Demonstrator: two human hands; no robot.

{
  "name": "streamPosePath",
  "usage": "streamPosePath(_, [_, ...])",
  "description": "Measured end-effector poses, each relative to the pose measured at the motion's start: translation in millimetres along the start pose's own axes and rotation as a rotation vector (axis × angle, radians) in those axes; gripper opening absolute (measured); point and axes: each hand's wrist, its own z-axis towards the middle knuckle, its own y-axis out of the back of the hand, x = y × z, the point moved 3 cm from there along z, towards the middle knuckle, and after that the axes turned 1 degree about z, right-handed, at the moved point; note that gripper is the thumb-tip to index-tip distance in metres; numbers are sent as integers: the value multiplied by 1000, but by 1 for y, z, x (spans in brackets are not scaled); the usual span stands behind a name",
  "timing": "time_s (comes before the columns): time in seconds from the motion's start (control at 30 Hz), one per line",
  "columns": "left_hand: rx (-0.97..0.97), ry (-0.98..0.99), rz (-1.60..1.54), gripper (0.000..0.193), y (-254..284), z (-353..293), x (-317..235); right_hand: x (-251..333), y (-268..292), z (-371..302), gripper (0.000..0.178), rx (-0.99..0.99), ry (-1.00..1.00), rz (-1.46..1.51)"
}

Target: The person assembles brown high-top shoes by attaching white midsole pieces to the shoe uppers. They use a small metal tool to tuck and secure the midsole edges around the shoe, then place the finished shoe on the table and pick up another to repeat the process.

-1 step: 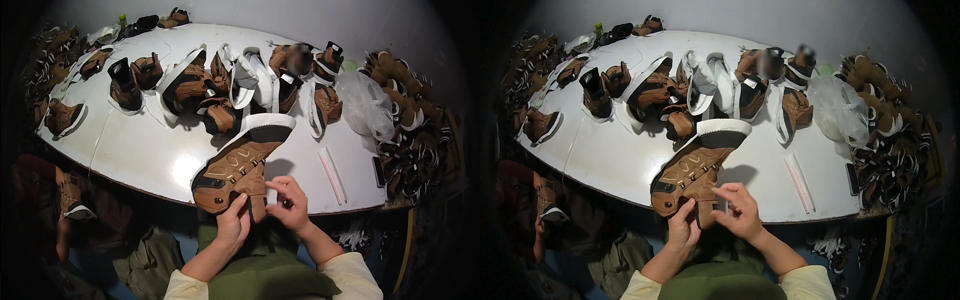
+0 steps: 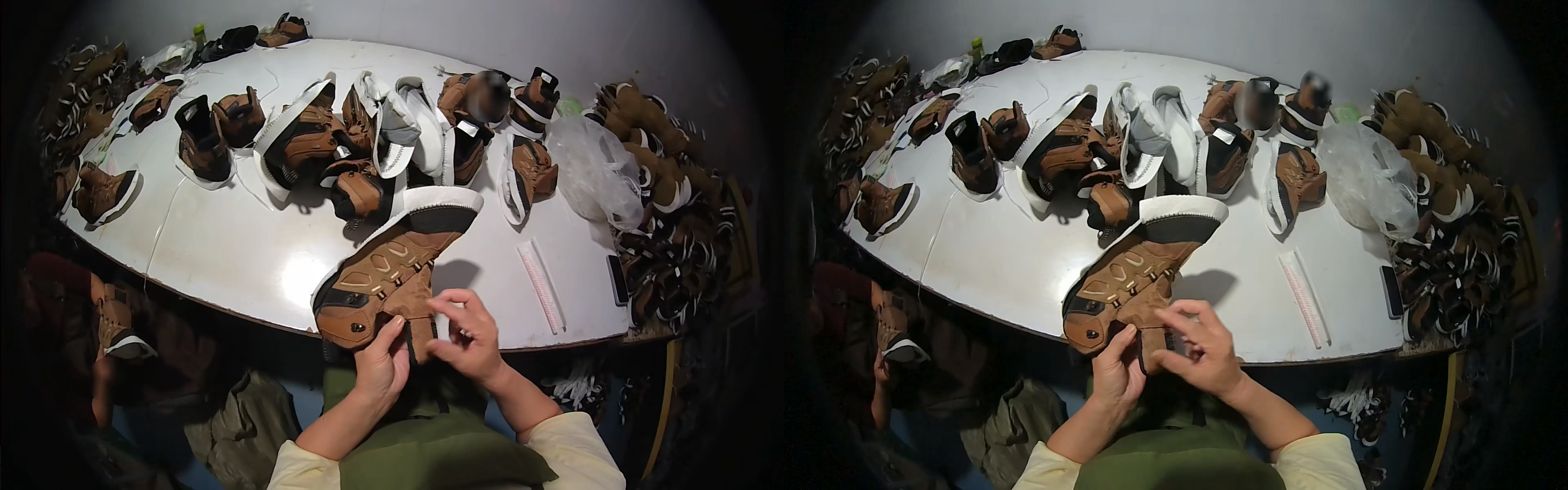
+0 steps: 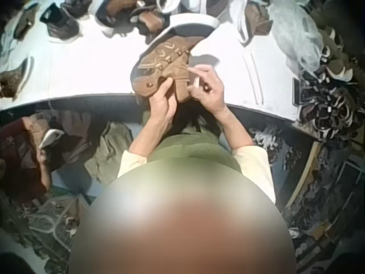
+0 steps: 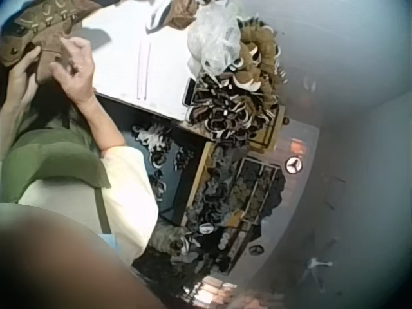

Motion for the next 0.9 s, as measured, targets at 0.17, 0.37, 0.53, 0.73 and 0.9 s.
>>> streamPosePath(0.17, [-26,70,73,39,6,-6,6,-2,-15,-2,55,77,81,-26])
streamPosePath(0.37, [-59,8,213,35,0,-7,3,-12,-23,-13,76,87,-46,54])
streamPosePath(0.53, [-88,-111,260,33,1,0,6,-13,-24,-14,83,124,-112,83])
streamPosePath(0.73, [-155,-124,206,34,5,3,6,-14,-26,-15,85,130,-71,87])
streamPosePath(0.9, [-32,-49,322,34,-3,1,3,-17,-22,-14,84,152,-118,107])
